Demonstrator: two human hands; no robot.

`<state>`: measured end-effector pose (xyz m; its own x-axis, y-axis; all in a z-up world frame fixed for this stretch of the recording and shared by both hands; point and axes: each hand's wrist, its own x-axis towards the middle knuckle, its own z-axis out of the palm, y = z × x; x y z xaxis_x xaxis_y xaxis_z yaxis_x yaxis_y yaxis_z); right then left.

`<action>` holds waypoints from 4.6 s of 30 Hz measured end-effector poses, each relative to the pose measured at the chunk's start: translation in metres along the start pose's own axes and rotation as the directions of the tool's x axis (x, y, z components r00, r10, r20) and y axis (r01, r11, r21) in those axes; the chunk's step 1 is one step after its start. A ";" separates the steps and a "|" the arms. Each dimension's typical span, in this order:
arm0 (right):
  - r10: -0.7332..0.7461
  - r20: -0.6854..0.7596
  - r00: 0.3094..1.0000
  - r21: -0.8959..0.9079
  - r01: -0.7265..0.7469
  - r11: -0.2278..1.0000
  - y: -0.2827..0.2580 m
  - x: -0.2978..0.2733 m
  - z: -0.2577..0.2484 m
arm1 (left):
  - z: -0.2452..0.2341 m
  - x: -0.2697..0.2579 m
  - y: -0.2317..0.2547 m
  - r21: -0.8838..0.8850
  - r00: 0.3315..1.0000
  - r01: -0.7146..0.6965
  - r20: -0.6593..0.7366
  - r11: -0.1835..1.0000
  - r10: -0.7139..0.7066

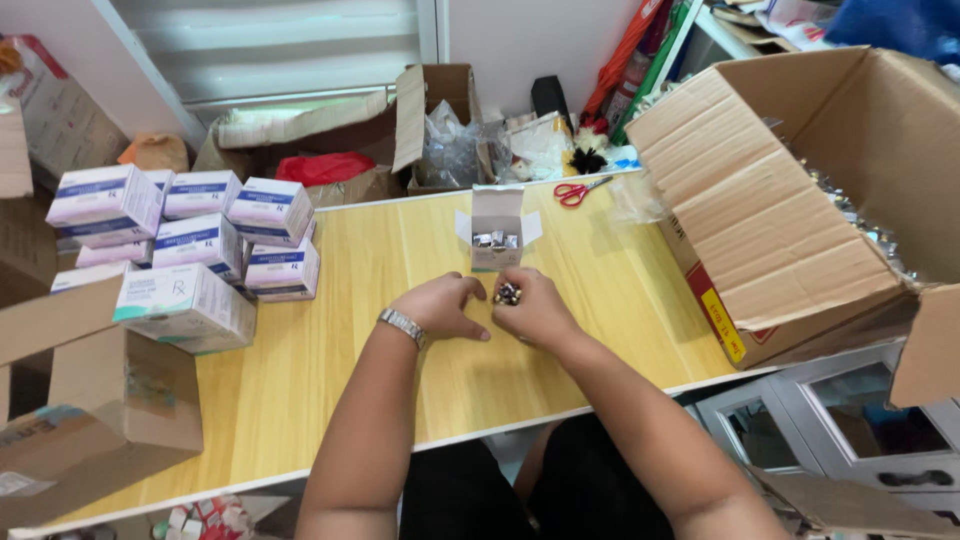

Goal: The person opens a small white box and places numerous small foil-wrapped items into it from a larger cardboard box. The person then closes the small box and sets it aside.

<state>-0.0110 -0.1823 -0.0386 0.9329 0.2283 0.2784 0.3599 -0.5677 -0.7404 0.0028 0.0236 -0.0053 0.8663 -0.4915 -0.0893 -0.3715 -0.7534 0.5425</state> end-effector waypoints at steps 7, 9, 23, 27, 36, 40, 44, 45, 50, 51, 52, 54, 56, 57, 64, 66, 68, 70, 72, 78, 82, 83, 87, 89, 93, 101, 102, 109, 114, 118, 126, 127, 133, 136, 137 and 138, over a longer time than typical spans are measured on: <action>-0.146 -0.046 0.988 -0.186 0.135 0.973 -0.030 -0.019 0.014 | 0.016 0.011 -0.017 0.011 0.997 -0.074 0.009 0.997 0.074; -0.252 -0.064 0.966 -0.238 0.231 0.943 -0.034 -0.018 0.011 | 0.017 0.012 -0.016 -0.008 0.997 -0.070 -0.019 0.997 0.070; -0.072 0.378 0.923 -0.285 0.190 0.939 -0.027 0.015 -0.021 | 0.000 0.010 -0.009 -0.219 0.997 0.076 0.045 0.973 -0.067; -0.175 0.282 0.943 -0.219 0.241 0.945 -0.026 0.013 -0.019 | -0.001 0.008 -0.014 -0.153 0.999 0.025 -0.033 0.988 -0.031; -0.147 0.190 0.971 0.022 0.146 0.989 -0.031 0.021 -0.037 | -0.004 0.006 -0.009 -0.092 0.998 0.033 -0.042 0.995 -0.037; -0.203 -0.006 0.979 -0.086 0.202 0.976 -0.043 0.049 -0.049 | -0.007 0.006 -0.007 -0.077 0.999 0.015 -0.034 0.997 -0.018; -0.203 0.039 0.978 -0.110 0.206 0.972 -0.054 0.075 -0.051 | -0.009 0.005 -0.007 -0.088 0.998 -0.018 -0.066 0.996 0.012; -0.251 0.049 0.967 -0.185 0.256 0.949 -0.056 0.078 -0.051 | -0.010 0.005 -0.008 -0.070 0.997 -0.026 -0.079 0.997 0.020; -0.303 -0.064 0.951 -0.331 0.266 0.905 -0.050 0.073 -0.047 | -0.013 0.004 -0.010 -0.100 0.982 -0.079 -0.181 0.992 0.060; -0.353 -0.117 0.928 -0.288 0.309 0.906 -0.046 0.068 -0.045 | -0.013 0.004 -0.010 -0.141 0.967 -0.111 -0.243 0.984 0.075; -0.402 -0.175 0.899 -0.248 0.355 0.901 -0.042 0.065 -0.043 | -0.014 0.006 -0.009 -0.174 0.947 -0.149 -0.308 0.973 0.089; -0.163 -0.128 0.978 0.188 0.185 0.965 -0.033 0.056 -0.035 | -0.012 0.010 -0.004 -0.275 0.859 -0.230 -0.508 0.933 0.062; -0.048 -0.121 0.992 0.399 0.093 0.912 -0.022 0.053 -0.030 | -0.008 0.013 0.002 -0.293 0.760 -0.256 -0.650 0.921 0.004; -0.043 -0.180 0.983 0.405 0.114 0.907 -0.017 0.054 -0.029 | -0.005 0.015 0.005 -0.271 0.715 -0.232 -0.699 0.934 -0.025; -0.079 -0.334 0.939 0.275 0.177 0.945 0.006 0.060 -0.034 | 0.012 0.037 0.015 -0.061 0.592 -0.190 -0.803 0.980 0.065; -0.075 -0.336 0.939 0.290 0.179 0.940 0.004 0.059 -0.035 | 0.014 0.038 0.015 -0.084 0.600 -0.197 -0.798 0.977 0.053; -0.106 -0.332 0.937 0.242 0.194 0.951 0.000 0.057 -0.037 | 0.016 0.036 0.015 -0.090 0.600 -0.189 -0.799 0.978 0.042; -0.170 -0.320 0.932 0.128 0.220 0.967 -0.005 0.055 -0.040 | 0.016 0.033 0.016 -0.081 0.594 -0.169 -0.803 0.982 0.036; -0.226 -0.295 0.929 0.013 0.240 0.971 -0.010 0.054 -0.043 | 0.016 0.031 0.019 -0.082 0.581 -0.179 -0.813 0.980 0.038; -0.329 -0.217 0.919 0.113 0.359 0.927 -0.023 0.050 -0.033 | 0.017 0.026 0.023 0.000 0.589 -0.259 -0.793 0.966 0.158; -0.122 -0.243 0.962 0.308 0.196 0.931 -0.022 0.049 -0.021 | 0.020 0.028 0.021 0.063 0.584 -0.239 -0.788 0.969 0.195; -0.147 -0.245 0.958 0.275 0.214 0.937 -0.021 0.049 -0.021 | 0.020 0.028 0.021 0.068 0.580 -0.260 -0.786 0.963 0.212; -0.164 -0.251 0.954 0.202 0.217 0.955 -0.019 0.049 -0.020 | 0.023 0.029 0.020 0.065 0.561 -0.319 -0.791 0.945 0.244; -0.187 -0.253 0.949 0.177 0.235 0.956 -0.019 0.048 -0.019 | 0.023 0.029 0.020 0.044 0.571 -0.306 -0.791 0.951 0.220; -0.269 -0.308 0.913 0.073 0.305 0.950 -0.018 0.048 -0.021 | 0.027 0.030 0.014 -0.075 0.615 -0.249 -0.782 0.966 0.098; -0.369 -0.292 0.882 -0.006 0.384 0.923 -0.018 0.055 -0.039 | 0.038 0.039 0.003 -0.152 0.687 -0.239 -0.724 0.959 0.056; -0.365 -0.212 0.906 0.031 0.380 0.925 -0.019 0.053 -0.040 | 0.038 0.039 0.003 -0.151 0.706 -0.234 -0.706 0.960 0.061; -0.314 -0.055 0.948 -0.110 0.307 0.945 -0.020 0.050 -0.031 | 0.023 0.026 0.013 -0.219 0.753 -0.319 -0.650 0.922 0.106; -0.428 -0.357 0.830 -0.270 0.347 0.898 -0.013 0.053 -0.033 | 0.000 0.009 0.014 0.015 0.771 -0.149 -0.624 0.989 0.126; -0.409 -0.426 0.807 -0.287 0.308 0.907 -0.005 0.054 -0.035 | -0.022 -0.001 0.010 0.023 0.901 0.071 -0.430 0.997 -0.054; -0.122 0.463 0.878 0.061 0.105 0.993 -0.006 0.050 -0.037 | -0.008 0.001 -0.002 0.007 0.997 0.070 -0.039 0.998 -0.069; -0.153 0.522 0.839 -0.036 0.201 0.979 -0.009 0.049 -0.038 | -0.004 0.005 -0.003 0.015 0.999 0.048 -0.019 0.999 -0.048; -0.023 0.532 0.847 -0.245 0.180 0.953 -0.016 0.042 -0.032 | 0.012 0.017 -0.006 -0.093 0.991 0.087 -0.098 0.992 -0.096; 0.013 0.519 0.855 -0.244 0.134 0.960 -0.008 0.045 -0.025 | 0.011 0.018 -0.006 -0.190 0.987 0.152 -0.028 0.970 -0.161; -0.009 0.514 0.858 -0.232 0.149 0.961 -0.005 0.046 -0.023 | 0.011 0.018 -0.006 -0.167 0.989 0.116 -0.072 0.979 -0.129; -0.031 0.508 0.861 -0.220 0.165 0.962 -0.002 0.048 -0.022 | 0.011 0.018 -0.006 -0.142 0.989 0.079 -0.115 0.987 -0.096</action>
<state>0.0331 -0.1877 -0.0108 0.7861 0.6161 -0.0486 0.5019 -0.6823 -0.5315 0.0173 0.0148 -0.0195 0.9306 -0.3634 -0.0438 -0.2509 -0.7202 0.6468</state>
